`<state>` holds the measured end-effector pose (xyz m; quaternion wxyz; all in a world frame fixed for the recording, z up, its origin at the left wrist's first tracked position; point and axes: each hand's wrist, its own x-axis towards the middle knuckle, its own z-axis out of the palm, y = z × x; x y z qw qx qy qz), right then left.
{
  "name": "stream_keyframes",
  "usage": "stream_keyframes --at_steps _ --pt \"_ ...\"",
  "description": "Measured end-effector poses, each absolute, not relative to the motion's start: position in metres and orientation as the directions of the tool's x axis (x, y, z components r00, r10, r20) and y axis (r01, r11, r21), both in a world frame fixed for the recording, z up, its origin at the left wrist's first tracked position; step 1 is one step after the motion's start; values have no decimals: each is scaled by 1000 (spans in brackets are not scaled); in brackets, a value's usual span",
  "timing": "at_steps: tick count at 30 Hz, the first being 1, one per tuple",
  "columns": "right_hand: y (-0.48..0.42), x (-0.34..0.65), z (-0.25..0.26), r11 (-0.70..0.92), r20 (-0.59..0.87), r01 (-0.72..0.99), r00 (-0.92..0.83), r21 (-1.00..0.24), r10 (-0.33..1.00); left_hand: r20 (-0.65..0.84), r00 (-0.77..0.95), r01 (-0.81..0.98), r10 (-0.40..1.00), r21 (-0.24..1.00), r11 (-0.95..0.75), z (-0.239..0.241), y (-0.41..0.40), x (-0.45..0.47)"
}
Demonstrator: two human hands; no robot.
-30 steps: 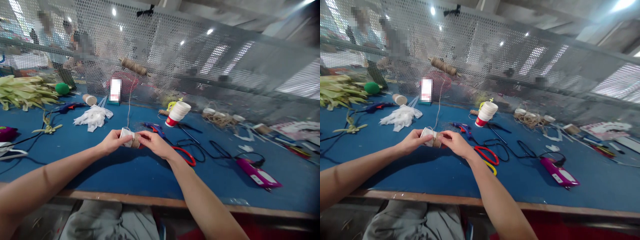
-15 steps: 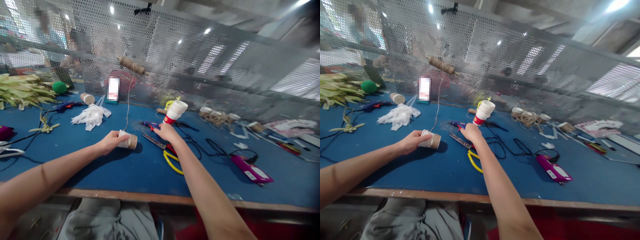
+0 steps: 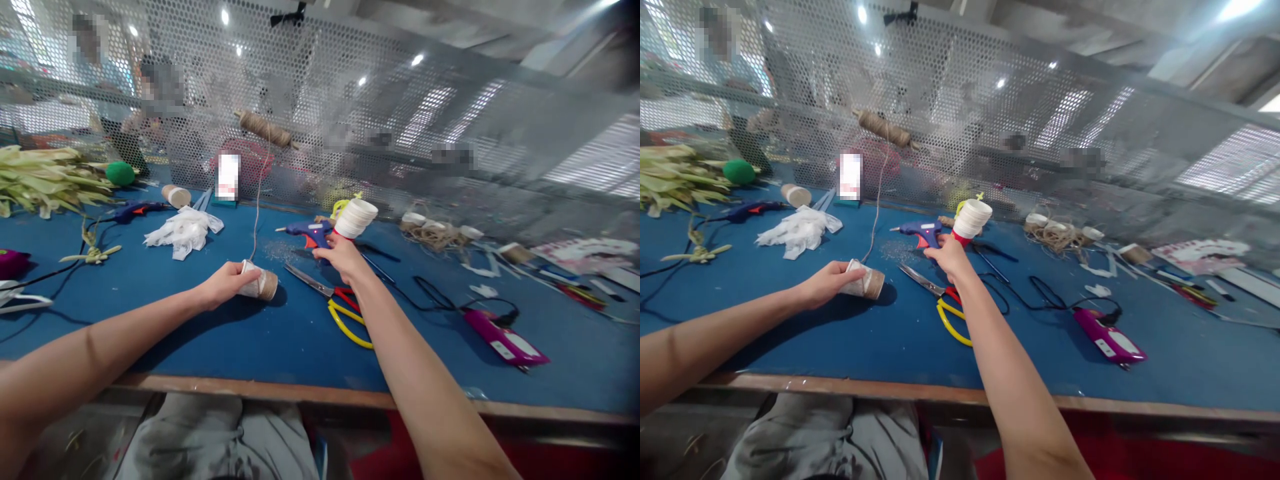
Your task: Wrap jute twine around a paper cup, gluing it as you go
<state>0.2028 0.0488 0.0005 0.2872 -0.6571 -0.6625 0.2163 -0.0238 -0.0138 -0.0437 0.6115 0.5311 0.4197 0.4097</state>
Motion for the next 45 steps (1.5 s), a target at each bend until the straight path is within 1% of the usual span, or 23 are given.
stream_keyframes --at_steps 1,2,3,4,6,8,11,13,16,21,27,30,39,45 --pt "41 202 5 73 105 629 14 -774 994 -73 316 -45 946 995 92 -44 -14 -24" --pt "34 201 9 75 81 505 -10 -860 997 -73 318 -42 945 995 91 -44 -14 -24" --pt "26 201 12 53 42 416 -36 -908 998 -78 314 -44 946 994 96 -44 -14 -24" --pt "19 200 15 35 15 363 -58 -931 998 -87 307 -50 948 993 107 -44 -14 -24" --pt "5 197 17 55 15 331 -119 -942 993 -106 291 -61 951 990 129 -43 -14 -24" --pt "-7 194 18 121 58 349 -187 -929 981 -110 279 -67 954 989 134 -43 -14 -24" --pt "-23 189 18 190 58 478 -277 -858 959 -91 260 -87 961 989 117 -43 -10 -26" --pt "-31 184 18 199 31 562 -295 -803 955 -84 239 -114 968 987 113 -44 -8 -27" --pt "-37 179 16 196 21 614 -279 -765 960 -105 204 -135 973 982 135 -44 -5 -28" --pt "-37 176 13 234 46 632 -299 -739 953 -127 193 -159 973 974 159 -41 -7 -27" --pt "-40 175 15 310 111 653 -327 -691 938 -105 210 -142 972 980 137 -41 -7 -27" --pt "-42 173 16 322 119 677 -329 -662 937 -92 224 -131 970 984 124 -43 -6 -27" --pt "-50 172 18 346 124 685 -353 -641 928 -69 202 -13 977 997 73 -42 -5 -28" --pt "-48 170 18 370 177 669 -340 -645 924 -57 192 19 980 998 54 -44 -4 -27"
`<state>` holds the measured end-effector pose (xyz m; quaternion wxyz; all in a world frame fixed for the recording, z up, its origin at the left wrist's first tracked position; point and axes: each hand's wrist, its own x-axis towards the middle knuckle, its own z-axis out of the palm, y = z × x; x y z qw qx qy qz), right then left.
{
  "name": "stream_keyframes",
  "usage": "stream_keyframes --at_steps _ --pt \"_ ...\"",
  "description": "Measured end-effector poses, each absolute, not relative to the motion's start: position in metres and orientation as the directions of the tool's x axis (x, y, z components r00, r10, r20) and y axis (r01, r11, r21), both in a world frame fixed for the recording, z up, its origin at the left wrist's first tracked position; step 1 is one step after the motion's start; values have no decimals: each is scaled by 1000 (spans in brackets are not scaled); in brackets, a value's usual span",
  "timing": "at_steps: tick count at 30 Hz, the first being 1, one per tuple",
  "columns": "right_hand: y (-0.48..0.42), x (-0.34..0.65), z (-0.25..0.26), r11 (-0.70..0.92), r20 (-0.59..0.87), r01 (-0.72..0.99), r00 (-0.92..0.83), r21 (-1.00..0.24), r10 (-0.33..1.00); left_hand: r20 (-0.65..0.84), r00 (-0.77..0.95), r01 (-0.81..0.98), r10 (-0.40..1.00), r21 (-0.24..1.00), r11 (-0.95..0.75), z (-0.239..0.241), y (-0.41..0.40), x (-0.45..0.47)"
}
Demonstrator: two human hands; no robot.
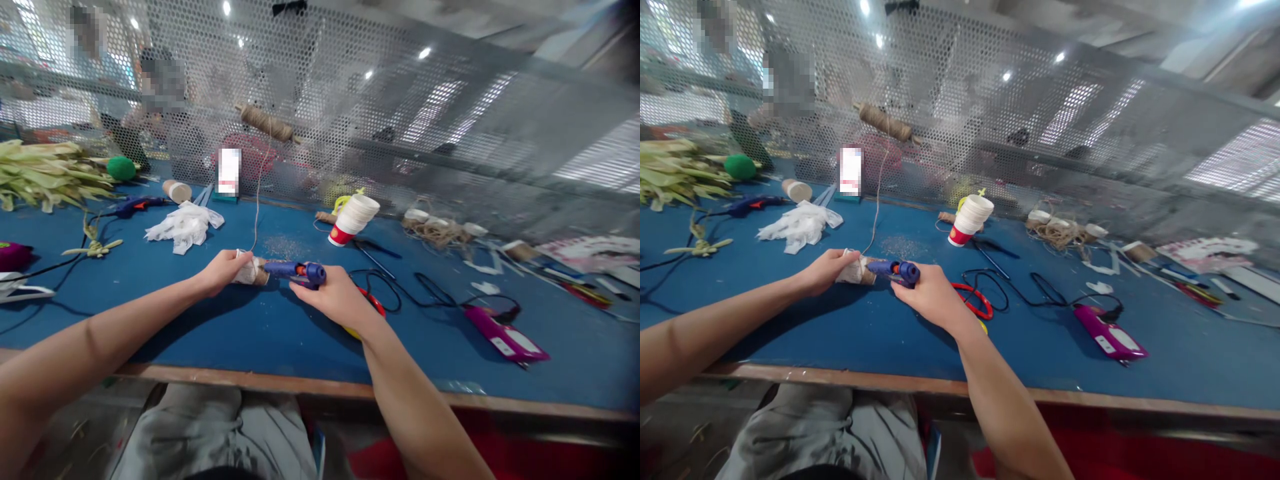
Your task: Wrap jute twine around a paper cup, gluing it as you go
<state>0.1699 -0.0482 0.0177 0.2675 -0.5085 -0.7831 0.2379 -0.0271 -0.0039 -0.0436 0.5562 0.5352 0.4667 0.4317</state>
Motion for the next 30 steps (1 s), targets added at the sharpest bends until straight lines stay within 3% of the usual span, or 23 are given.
stream_keyframes --at_steps 16,24,30 --pt "-51 175 16 405 143 700 -403 -588 904 -45 162 71 986 997 34 -47 -2 -27" --pt "-51 172 17 425 195 694 -389 -582 901 -17 169 111 986 994 -2 -46 -4 -26" --pt "-49 171 18 408 198 683 -368 -606 909 41 149 232 988 970 -75 -47 -4 -28"
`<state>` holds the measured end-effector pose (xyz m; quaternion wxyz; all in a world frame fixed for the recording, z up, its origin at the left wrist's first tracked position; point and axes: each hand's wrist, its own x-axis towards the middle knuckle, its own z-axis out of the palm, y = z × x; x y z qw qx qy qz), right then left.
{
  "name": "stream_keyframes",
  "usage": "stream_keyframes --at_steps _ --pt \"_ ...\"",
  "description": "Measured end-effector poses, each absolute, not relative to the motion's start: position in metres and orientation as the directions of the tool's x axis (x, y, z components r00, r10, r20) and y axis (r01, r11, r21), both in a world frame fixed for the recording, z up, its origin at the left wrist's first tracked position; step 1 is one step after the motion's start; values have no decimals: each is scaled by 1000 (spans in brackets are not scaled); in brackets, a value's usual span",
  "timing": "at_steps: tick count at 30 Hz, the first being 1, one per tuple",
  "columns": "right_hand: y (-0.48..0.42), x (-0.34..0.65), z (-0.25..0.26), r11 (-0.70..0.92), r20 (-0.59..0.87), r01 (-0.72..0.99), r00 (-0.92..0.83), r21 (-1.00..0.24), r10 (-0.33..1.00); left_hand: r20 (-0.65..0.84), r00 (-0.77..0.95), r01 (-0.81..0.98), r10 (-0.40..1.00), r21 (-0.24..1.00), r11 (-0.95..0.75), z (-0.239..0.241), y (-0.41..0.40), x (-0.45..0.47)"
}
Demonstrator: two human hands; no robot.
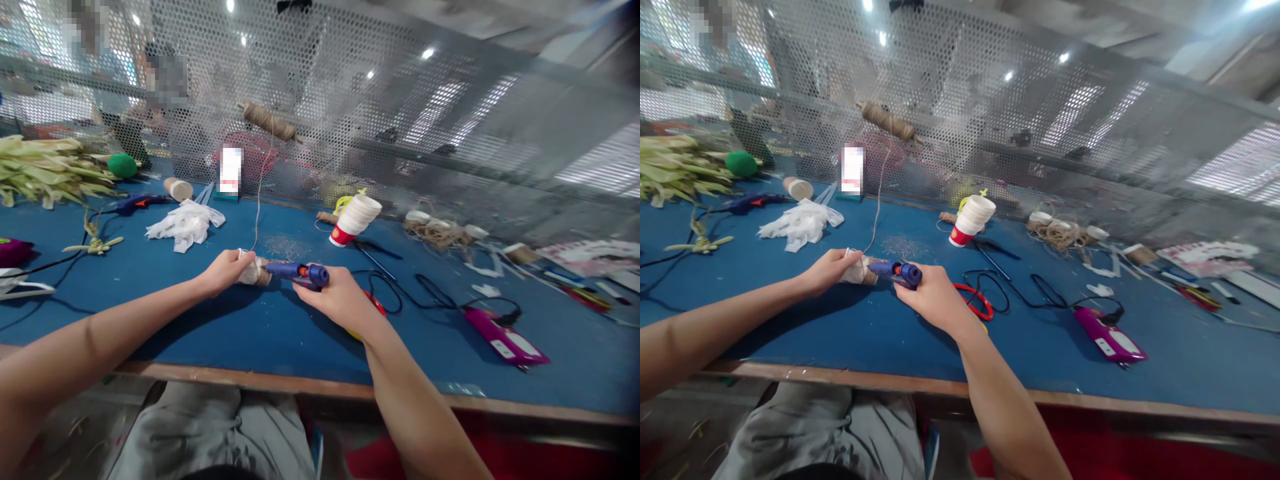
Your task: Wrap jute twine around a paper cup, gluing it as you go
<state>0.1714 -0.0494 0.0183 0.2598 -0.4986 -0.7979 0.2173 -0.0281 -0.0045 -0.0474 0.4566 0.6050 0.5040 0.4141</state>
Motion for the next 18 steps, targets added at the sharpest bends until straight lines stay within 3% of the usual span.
stream_keyframes --at_steps 18 --pt "-43 175 17 328 174 728 -281 -602 944 157 238 430 958 868 -249 -48 -8 -32"
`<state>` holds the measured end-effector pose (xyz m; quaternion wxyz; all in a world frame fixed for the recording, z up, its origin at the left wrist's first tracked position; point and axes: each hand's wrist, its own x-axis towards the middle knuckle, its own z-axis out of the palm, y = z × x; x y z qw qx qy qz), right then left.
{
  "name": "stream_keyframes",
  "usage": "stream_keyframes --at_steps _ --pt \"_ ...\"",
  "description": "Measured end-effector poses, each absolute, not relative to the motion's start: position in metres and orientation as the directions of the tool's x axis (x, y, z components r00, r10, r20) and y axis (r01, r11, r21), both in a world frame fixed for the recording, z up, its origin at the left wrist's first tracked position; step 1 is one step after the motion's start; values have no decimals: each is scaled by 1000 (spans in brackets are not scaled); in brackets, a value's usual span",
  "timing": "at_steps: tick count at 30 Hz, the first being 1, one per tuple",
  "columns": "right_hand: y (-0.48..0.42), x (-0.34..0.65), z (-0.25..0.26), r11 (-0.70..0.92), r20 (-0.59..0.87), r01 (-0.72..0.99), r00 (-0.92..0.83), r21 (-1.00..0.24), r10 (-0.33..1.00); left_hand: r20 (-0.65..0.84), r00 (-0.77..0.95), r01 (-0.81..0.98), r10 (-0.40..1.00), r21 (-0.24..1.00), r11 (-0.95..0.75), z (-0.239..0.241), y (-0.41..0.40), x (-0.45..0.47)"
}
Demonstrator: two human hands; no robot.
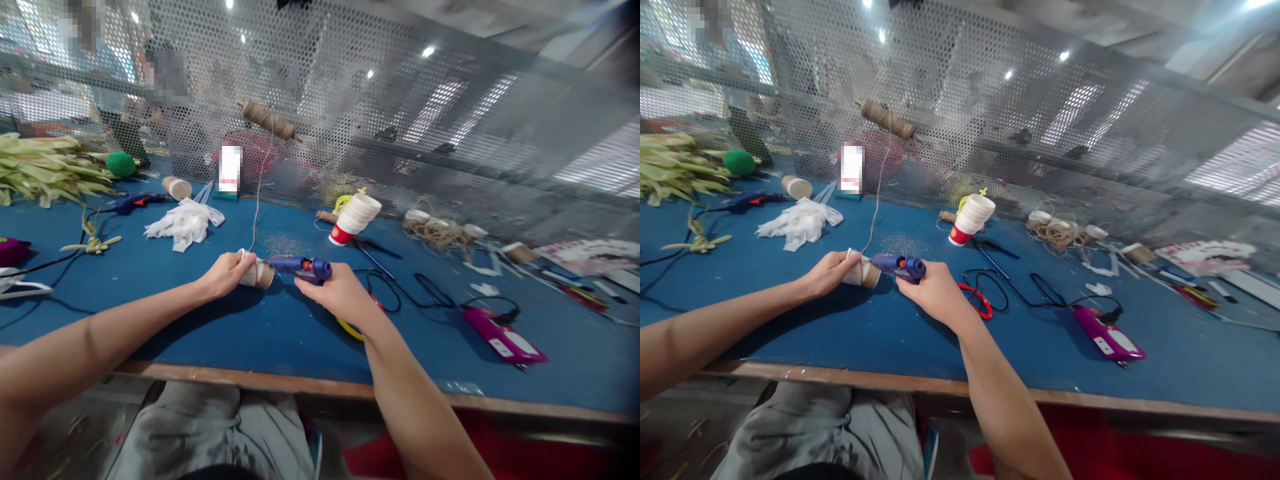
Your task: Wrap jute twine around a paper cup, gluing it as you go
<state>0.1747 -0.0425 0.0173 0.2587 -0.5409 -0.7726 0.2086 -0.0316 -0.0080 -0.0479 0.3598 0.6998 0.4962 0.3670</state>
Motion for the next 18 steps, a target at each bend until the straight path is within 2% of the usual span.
stream_keyframes --at_steps 18 --pt "-49 177 23 279 99 719 -283 -637 954 123 238 398 964 893 -212 -47 -7 -31"
